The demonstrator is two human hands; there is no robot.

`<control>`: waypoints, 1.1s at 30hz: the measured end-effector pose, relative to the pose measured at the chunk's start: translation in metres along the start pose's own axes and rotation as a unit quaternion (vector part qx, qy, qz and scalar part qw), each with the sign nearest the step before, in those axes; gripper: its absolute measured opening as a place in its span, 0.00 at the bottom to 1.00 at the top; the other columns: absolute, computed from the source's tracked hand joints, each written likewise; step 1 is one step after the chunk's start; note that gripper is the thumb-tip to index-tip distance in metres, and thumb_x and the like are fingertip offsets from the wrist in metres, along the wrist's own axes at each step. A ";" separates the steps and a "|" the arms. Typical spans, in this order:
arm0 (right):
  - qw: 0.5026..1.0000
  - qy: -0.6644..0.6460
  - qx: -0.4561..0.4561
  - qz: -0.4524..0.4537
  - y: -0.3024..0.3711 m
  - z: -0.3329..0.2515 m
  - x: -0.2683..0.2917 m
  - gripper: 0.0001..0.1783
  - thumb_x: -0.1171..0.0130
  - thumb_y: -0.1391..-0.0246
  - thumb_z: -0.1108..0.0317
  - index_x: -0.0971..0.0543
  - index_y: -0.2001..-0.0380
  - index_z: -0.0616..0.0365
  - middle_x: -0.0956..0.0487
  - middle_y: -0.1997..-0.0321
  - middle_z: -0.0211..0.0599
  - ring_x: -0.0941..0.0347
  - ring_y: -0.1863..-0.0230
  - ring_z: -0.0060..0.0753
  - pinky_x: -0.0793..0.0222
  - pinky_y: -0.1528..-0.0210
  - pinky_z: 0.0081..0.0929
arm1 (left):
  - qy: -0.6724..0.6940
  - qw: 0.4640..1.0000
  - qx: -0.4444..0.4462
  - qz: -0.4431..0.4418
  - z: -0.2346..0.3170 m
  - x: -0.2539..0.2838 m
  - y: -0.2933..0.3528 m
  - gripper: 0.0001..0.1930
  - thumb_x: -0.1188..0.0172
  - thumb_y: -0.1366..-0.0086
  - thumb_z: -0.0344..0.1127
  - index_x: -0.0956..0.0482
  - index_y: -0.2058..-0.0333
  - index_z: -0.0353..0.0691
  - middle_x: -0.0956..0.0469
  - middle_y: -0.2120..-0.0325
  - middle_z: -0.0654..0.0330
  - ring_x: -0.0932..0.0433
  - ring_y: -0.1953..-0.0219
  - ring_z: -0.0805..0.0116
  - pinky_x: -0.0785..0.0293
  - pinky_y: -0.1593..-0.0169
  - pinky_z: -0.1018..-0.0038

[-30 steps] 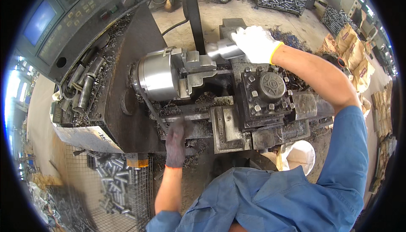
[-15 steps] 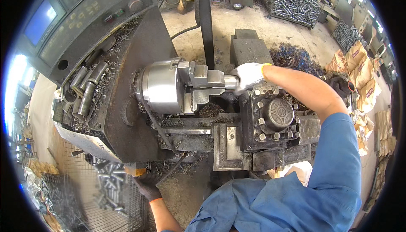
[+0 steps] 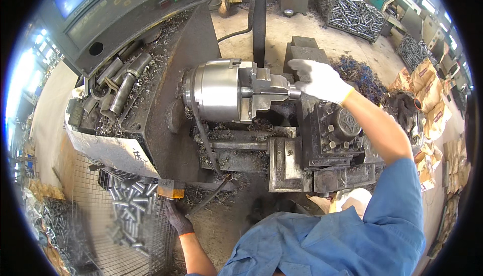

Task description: The person repeatedly picks hollow metal cylinders from a wire basket, places them into a lathe chuck, and removes them after a brief cycle. The person then returns the cylinders to the basket and repeats the process.

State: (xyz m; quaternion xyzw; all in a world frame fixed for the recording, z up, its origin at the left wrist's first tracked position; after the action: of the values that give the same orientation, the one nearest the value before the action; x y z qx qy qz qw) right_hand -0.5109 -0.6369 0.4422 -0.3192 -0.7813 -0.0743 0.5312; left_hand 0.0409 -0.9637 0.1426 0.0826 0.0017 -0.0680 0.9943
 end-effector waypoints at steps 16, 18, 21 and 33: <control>0.943 -0.290 -0.163 0.007 0.234 -0.048 -0.036 0.18 0.34 0.50 0.73 0.12 0.53 0.60 0.11 0.56 0.45 0.13 0.55 0.38 0.19 0.48 0.33 | -0.495 0.701 -0.513 0.012 0.427 -0.428 0.023 0.47 0.42 0.28 0.44 0.61 0.20 0.47 0.21 0.40 0.39 0.17 0.44 0.39 0.22 0.42 0.45; 0.939 -0.301 -0.168 -0.003 0.240 -0.042 -0.041 0.17 0.33 0.48 0.72 0.12 0.53 0.59 0.11 0.55 0.45 0.13 0.53 0.38 0.19 0.46 0.33 | -0.598 0.683 -0.419 -0.021 0.434 -0.461 -0.008 0.47 0.44 0.27 0.47 0.65 0.19 0.58 0.20 0.42 0.39 0.17 0.44 0.38 0.22 0.43 0.42; 0.945 -0.283 -0.156 -0.038 0.245 -0.039 -0.050 0.17 0.32 0.45 0.71 0.12 0.51 0.59 0.11 0.53 0.44 0.13 0.51 0.40 0.19 0.45 0.35 | -0.576 0.679 -0.455 -0.028 0.439 -0.467 0.007 0.42 0.43 0.27 0.47 0.55 0.21 0.54 0.19 0.46 0.41 0.14 0.50 0.39 0.19 0.48 0.44; 0.884 -0.353 0.115 -0.284 0.218 -0.164 -0.263 0.19 0.34 0.40 0.71 0.17 0.47 0.69 0.11 0.56 0.47 0.13 0.57 0.35 0.16 0.50 0.31 | -0.453 0.882 0.021 -0.131 -0.046 0.059 0.200 0.21 0.44 0.29 0.56 0.20 0.47 0.51 0.16 0.51 0.46 0.18 0.47 0.40 0.22 0.46 0.52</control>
State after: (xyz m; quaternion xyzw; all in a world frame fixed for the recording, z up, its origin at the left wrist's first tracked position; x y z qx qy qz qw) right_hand -0.1956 -0.6503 0.2325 -0.0257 -0.9774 -0.0137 0.2096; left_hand 0.1270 -0.7682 0.1295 0.0624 -0.4395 -0.2274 0.8668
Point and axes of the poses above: each hand's wrist, its own y-axis away from the middle knuckle, its own x-axis out of the back of the hand, z = x × y, the point moved 10 cm from there along -y, towards the middle knuckle
